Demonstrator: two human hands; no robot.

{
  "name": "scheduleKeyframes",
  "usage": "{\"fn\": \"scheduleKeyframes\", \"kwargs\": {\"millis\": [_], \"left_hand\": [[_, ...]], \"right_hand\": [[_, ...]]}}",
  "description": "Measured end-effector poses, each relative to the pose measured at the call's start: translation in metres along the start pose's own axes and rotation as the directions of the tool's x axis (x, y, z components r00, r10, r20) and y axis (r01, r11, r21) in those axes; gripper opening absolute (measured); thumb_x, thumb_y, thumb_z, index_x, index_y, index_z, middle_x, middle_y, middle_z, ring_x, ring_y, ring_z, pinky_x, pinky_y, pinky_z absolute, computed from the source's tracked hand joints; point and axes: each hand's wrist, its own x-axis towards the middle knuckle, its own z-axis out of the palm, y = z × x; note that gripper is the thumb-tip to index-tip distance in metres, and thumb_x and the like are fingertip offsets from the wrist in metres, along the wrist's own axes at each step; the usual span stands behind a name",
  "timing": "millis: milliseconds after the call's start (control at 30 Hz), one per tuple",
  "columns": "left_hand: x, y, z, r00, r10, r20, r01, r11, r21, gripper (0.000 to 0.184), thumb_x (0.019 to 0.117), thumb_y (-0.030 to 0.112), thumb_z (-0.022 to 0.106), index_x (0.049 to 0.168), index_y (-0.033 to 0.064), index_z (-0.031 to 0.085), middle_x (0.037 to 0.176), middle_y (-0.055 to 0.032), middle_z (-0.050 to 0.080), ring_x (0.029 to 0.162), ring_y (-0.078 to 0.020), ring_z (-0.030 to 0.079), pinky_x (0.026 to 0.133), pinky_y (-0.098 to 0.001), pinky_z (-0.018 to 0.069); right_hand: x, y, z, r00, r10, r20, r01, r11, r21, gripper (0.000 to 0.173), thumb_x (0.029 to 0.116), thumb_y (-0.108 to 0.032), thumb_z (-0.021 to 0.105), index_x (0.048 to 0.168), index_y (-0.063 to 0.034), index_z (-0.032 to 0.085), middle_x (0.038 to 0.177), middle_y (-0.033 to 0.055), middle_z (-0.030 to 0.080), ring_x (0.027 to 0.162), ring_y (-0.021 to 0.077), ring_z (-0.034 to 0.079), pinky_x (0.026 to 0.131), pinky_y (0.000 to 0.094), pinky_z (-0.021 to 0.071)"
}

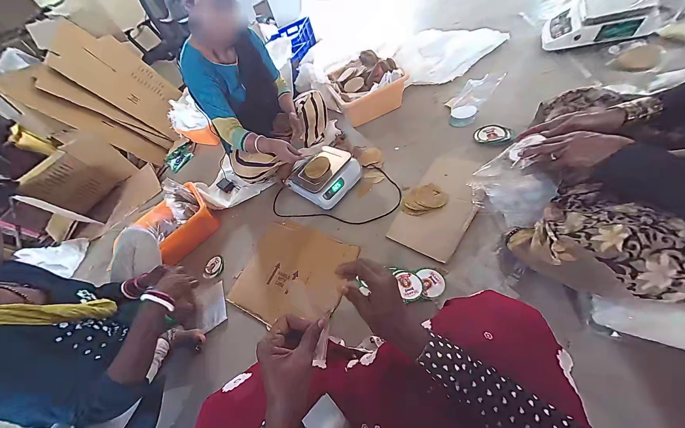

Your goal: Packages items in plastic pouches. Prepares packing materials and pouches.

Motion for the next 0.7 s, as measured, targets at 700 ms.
{"fn": "scheduleKeyframes", "kwargs": {"millis": [700], "left_hand": [[-0.002, -0.05, 0.007, 0.972, 0.222, -0.074, -0.179, 0.908, 0.379, 0.02, 0.0862, 0.007, 0.061, 0.103, -0.0018, 0.069, 0.06, 0.0049, 0.053, 0.049, 0.0007, 0.045, 0.047, -0.0169, 0.0412]], "right_hand": [[-0.037, -0.058, 0.016, 0.993, -0.119, -0.009, 0.119, 0.991, 0.062, 0.013, 0.0946, -0.008, 0.064, 0.105, -0.0016, 0.069, 0.106, 0.0118, 0.07, 0.101, 0.0148, 0.068, 0.089, 0.0268, 0.0579]]}}
